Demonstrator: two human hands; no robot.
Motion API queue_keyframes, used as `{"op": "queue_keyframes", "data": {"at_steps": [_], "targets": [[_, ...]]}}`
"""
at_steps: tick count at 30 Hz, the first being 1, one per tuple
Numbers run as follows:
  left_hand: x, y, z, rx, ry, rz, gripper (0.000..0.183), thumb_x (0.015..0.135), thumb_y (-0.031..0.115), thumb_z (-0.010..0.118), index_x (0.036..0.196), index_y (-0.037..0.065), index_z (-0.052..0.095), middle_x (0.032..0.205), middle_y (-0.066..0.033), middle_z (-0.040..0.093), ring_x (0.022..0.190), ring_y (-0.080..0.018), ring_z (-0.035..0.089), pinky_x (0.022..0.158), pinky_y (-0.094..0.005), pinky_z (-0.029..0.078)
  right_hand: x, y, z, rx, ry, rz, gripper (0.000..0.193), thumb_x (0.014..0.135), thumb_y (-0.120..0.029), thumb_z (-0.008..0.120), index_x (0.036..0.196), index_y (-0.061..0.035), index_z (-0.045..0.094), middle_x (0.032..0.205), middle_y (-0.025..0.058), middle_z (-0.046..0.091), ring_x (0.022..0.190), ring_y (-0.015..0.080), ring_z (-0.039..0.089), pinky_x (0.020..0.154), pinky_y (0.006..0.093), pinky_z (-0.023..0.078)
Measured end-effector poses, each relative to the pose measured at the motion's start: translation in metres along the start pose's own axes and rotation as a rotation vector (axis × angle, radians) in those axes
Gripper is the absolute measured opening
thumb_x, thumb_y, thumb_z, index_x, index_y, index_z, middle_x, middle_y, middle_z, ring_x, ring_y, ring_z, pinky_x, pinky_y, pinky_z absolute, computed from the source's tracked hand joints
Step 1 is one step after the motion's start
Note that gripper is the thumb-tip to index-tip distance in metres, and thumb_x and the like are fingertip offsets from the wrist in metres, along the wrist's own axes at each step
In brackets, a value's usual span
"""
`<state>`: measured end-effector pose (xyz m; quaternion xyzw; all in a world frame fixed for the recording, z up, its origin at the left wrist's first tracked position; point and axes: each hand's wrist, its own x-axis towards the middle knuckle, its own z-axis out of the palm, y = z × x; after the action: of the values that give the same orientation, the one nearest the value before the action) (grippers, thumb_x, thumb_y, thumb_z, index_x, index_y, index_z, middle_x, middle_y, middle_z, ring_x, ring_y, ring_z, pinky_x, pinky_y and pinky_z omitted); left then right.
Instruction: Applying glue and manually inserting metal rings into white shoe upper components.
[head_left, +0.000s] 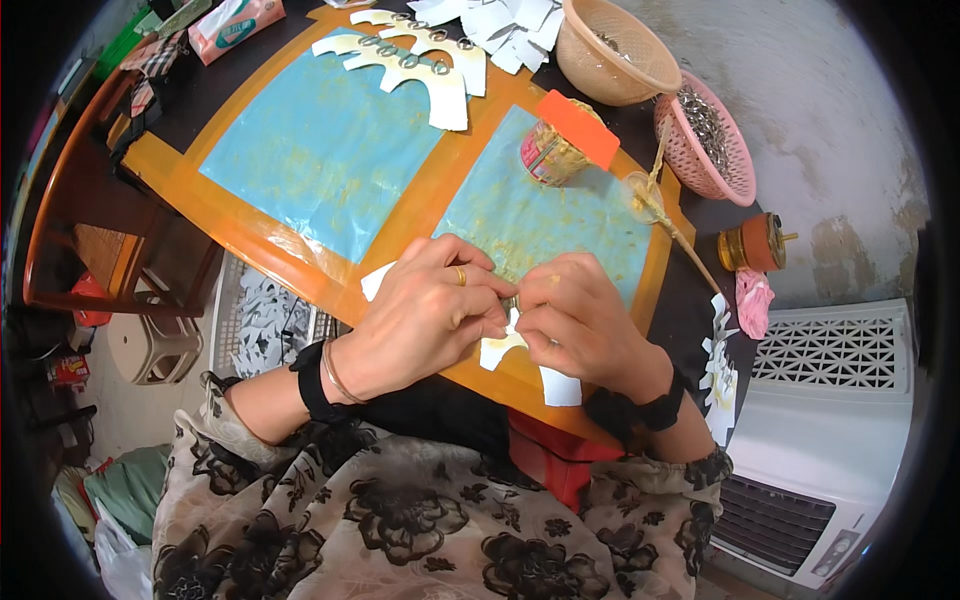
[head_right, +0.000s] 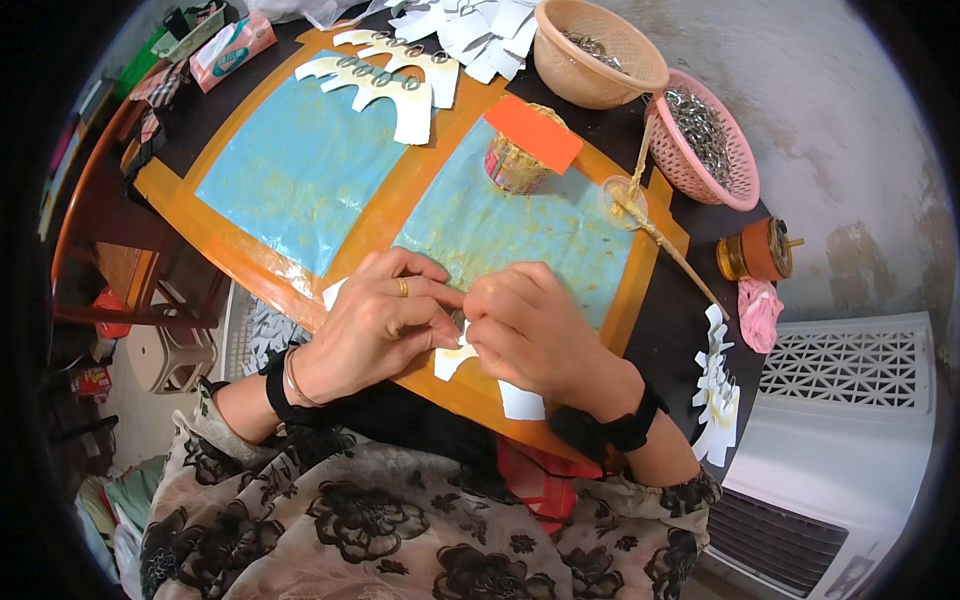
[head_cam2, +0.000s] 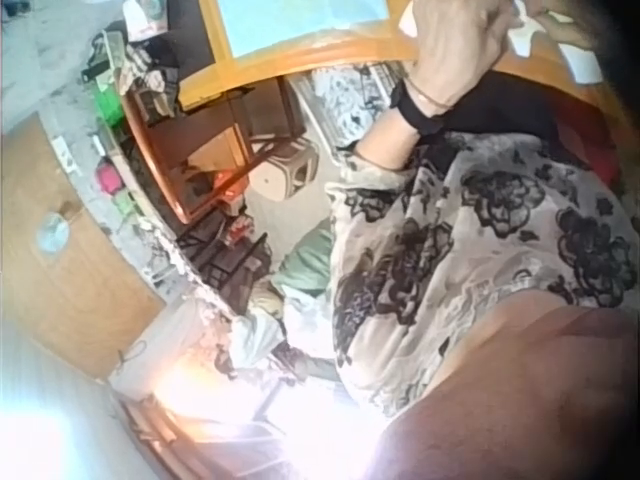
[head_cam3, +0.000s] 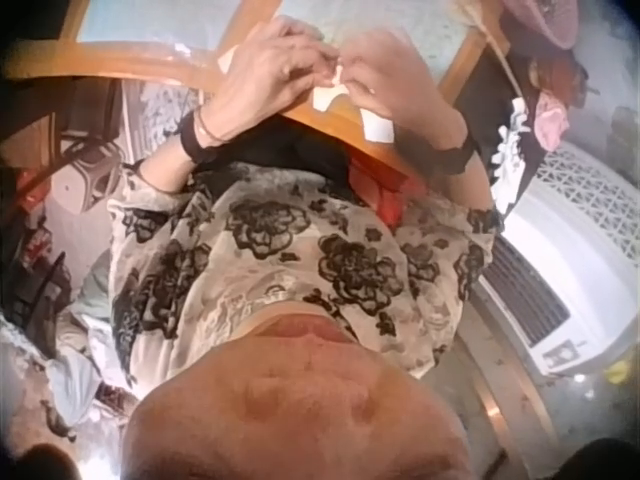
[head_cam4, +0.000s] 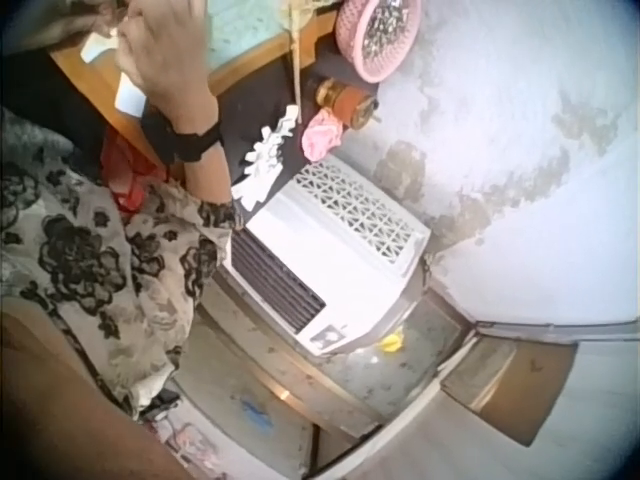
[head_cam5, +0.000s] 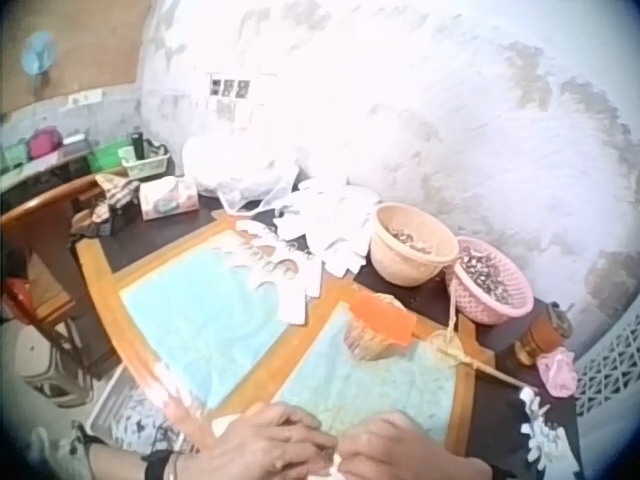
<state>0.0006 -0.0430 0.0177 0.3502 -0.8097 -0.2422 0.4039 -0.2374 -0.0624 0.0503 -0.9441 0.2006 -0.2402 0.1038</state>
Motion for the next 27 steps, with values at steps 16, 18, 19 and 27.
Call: {"op": "queue_keyframes", "data": {"at_steps": [16,18,19,27], "targets": [[-0.002,0.002,0.000,-0.011,0.022,-0.015,0.012,0.080,0.016,0.084,0.089,0.009,0.078,0.106,0.0019,0.078,0.107,-0.0241,0.062,0.089,-0.0388,0.045,0.003,0.001,-0.005,0.033,-0.013,0.040,0.047,0.075,-0.005,0.079,0.119,-0.0127,0.067,0.112,0.0052,0.064,0.110,0.0264,0.061,0.093,0.0441,0.049],[-0.001,0.003,0.000,-0.016,0.025,-0.016,0.012,0.080,0.016,0.084,0.089,0.009,0.078,0.106,0.0017,0.078,0.108,-0.0242,0.062,0.089,-0.0389,0.045,0.008,0.002,-0.006,0.033,-0.006,0.018,0.046,0.076,-0.005,0.079,0.119,-0.0127,0.066,0.113,0.0052,0.064,0.109,0.0266,0.061,0.093,0.0439,0.049],[-0.001,0.003,-0.001,-0.013,0.020,-0.019,0.012,0.080,0.015,0.084,0.089,0.010,0.078,0.105,0.0017,0.078,0.108,-0.0242,0.062,0.090,-0.0390,0.045,0.009,0.003,-0.006,0.038,0.002,-0.005,0.045,0.077,-0.005,0.079,0.119,-0.0127,0.066,0.113,0.0053,0.064,0.108,0.0268,0.061,0.093,0.0438,0.049],[-0.001,0.001,-0.001,-0.015,0.016,-0.026,0.010,0.081,0.015,0.083,0.088,0.010,0.078,0.105,0.0023,0.077,0.108,-0.0239,0.062,0.090,-0.0392,0.045,0.002,-0.009,-0.011,-0.080,0.005,-0.050,0.030,0.080,-0.007,0.074,0.109,-0.0117,0.067,0.106,0.0032,0.064,0.105,0.0228,0.061,0.097,0.0429,0.050]]}}
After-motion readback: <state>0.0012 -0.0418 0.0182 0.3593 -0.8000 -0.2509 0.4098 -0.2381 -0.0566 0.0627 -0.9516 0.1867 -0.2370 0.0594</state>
